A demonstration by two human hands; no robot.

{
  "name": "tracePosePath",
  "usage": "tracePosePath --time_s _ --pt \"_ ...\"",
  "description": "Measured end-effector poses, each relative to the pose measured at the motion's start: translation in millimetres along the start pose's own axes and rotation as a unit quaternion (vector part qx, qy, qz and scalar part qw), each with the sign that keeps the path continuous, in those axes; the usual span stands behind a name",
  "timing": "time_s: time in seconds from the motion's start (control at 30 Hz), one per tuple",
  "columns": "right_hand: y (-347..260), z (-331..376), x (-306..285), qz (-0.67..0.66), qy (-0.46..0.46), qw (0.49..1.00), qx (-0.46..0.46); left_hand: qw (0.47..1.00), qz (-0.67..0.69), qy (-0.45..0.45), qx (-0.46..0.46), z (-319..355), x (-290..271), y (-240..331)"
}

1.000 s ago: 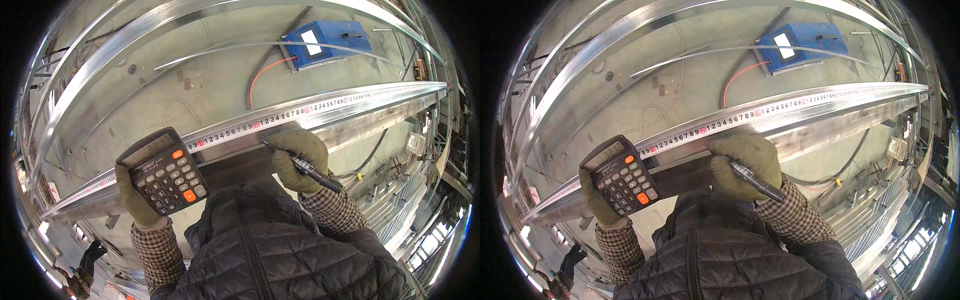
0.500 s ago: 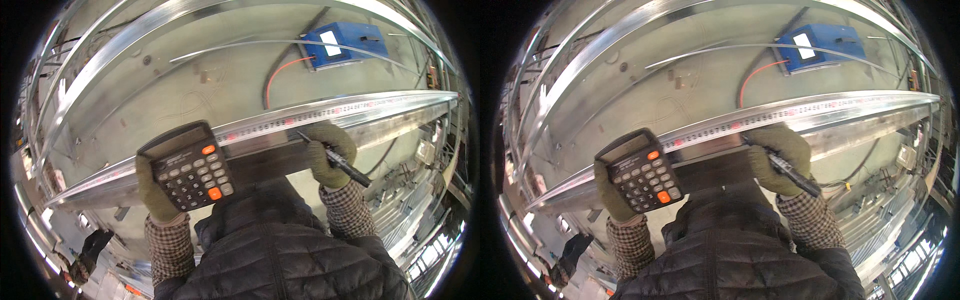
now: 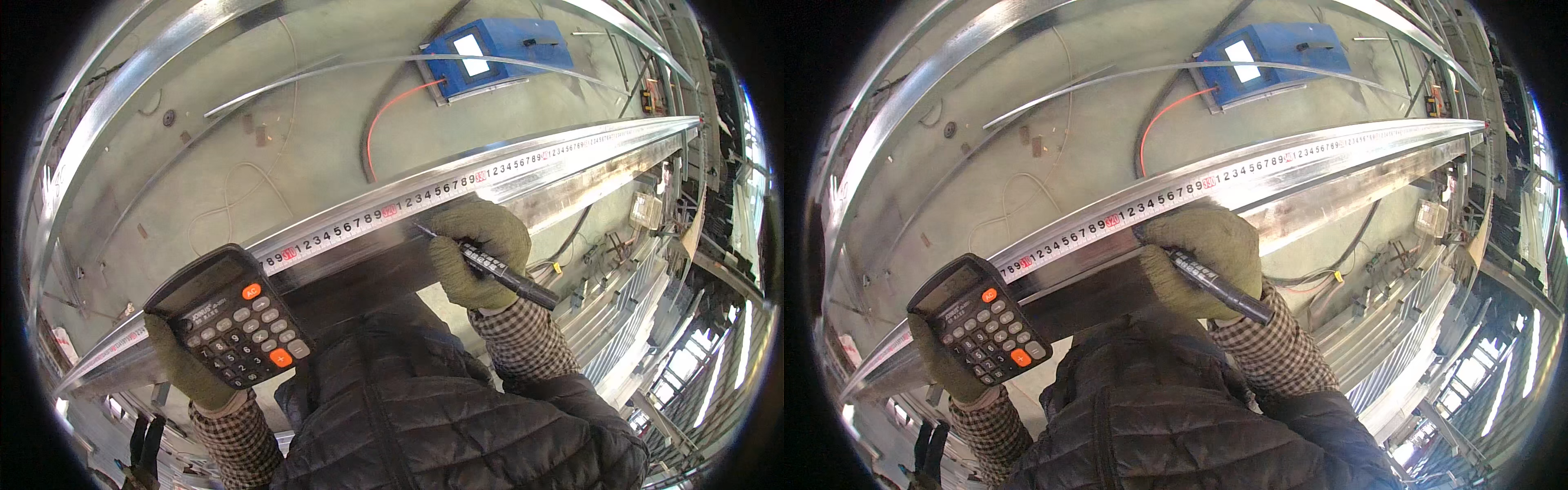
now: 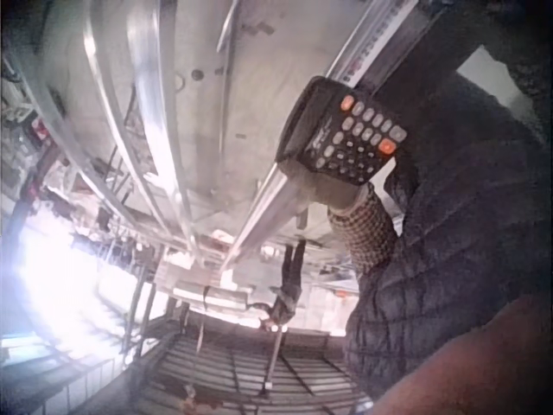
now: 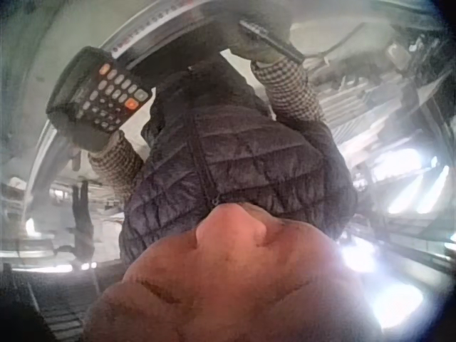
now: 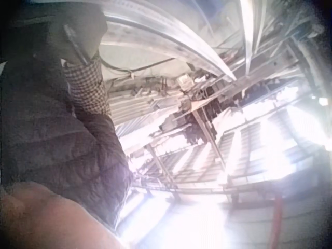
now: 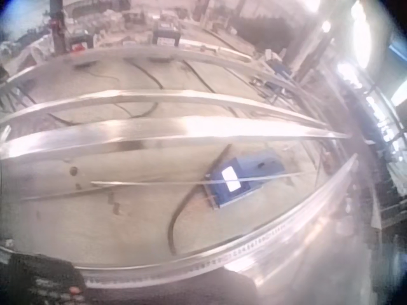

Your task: The person measures a long metal beam with a tape measure, uses a calculator to compute values, and marks the beam at measured intervals with a marker. The person repeats this process along the length of the beam, then moves to a nearby table to pick up a pair of glasses.

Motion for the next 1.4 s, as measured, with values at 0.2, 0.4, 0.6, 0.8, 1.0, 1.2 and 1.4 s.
tracePosePath --time_s 0.2,0.4,0.6,0.8,1.0,1.2,1.4 --pt "-2 -3 0 0.026 -0.003 1.000 -0.006 1.000 -0.017 0.017 0.001 4 3 3" --pt "-2 -5 3 0.035 0.001 0.999 0.002 1.000 -0.020 -0.006 0.005 3 -3 2" --pt "-1 -4 1 0.043 0.009 0.999 -0.001 1.000 -0.023 -0.006 -0.002 3 -7 2" --pt "0 -4 5 0.044 0.027 0.999 -0.007 0.999 -0.036 0.018 0.023 3 -8 2" --pt "-1 -5 2 0.070 -0.003 0.998 -0.005 1.000 -0.023 0.003 0.014 0 -8 4" --pt "8 1 -5 -0.045 0.000 0.999 -0.008 0.999 -0.037 0.005 -0.002 2 5 4" --pt "4 14 -12 -0.134 -0.010 0.991 -0.021 0.997 -0.026 -0.074 -0.021 1 17 5"
Point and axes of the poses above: each hand's wrist, its own z-axis away from the middle knuckle, its own x-axis out of the palm, y = z × x, the point moved 3 cm from there along -z, towards the middle knuckle, and after that the axes turned 3 degrees about -y, right-handed, at the moved point
